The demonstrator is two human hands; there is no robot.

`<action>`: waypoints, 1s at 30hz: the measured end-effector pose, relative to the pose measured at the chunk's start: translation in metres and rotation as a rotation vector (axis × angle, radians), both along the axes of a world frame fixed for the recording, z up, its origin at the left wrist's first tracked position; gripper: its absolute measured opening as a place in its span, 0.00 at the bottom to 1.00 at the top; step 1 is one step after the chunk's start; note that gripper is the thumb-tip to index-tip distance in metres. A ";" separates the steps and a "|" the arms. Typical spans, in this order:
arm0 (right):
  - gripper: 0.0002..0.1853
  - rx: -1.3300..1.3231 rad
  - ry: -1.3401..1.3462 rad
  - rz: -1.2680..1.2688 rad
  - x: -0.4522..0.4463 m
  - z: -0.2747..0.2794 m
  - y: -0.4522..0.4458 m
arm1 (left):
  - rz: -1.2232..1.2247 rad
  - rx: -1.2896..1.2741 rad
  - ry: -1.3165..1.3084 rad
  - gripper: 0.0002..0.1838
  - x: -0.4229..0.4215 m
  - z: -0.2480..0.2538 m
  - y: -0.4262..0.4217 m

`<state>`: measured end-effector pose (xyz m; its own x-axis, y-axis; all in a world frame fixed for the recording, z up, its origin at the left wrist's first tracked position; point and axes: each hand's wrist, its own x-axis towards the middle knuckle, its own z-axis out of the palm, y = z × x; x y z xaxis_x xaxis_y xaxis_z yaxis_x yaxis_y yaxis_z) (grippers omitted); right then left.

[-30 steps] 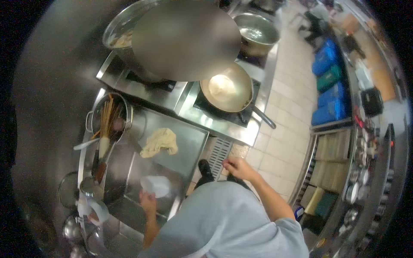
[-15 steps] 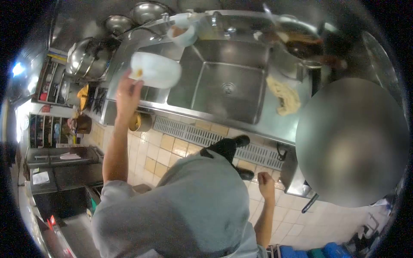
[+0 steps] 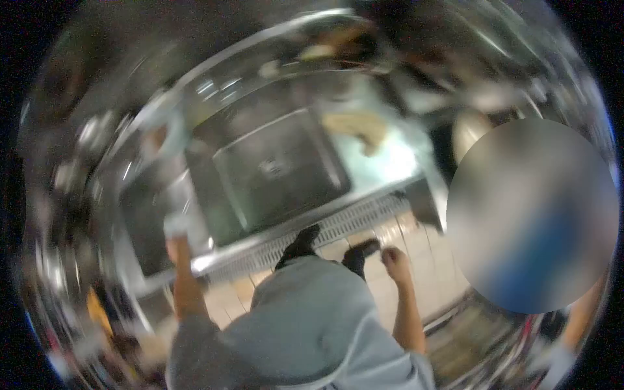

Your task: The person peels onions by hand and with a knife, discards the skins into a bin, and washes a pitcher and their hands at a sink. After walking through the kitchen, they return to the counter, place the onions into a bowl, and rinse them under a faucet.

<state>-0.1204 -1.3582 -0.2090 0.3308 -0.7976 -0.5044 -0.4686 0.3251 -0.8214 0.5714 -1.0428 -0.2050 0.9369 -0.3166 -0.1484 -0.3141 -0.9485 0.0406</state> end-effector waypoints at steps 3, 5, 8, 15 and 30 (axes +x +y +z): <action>0.11 -0.228 0.276 0.263 0.070 0.052 0.011 | -0.645 0.463 -0.047 0.15 0.045 -0.095 0.042; 0.12 -0.249 0.315 0.205 0.099 0.080 0.017 | -1.147 0.531 -0.083 0.15 0.049 -0.097 0.039; 0.13 -0.229 0.245 0.126 0.113 0.064 0.047 | -0.787 0.454 0.554 0.15 0.081 -0.077 0.016; 0.14 -0.189 0.340 -0.050 0.090 0.044 0.101 | -0.758 0.279 0.748 0.13 0.047 0.174 -0.227; 0.13 0.082 0.515 -1.267 0.063 0.049 0.524 | -2.192 0.805 0.616 0.27 -0.437 0.183 -0.290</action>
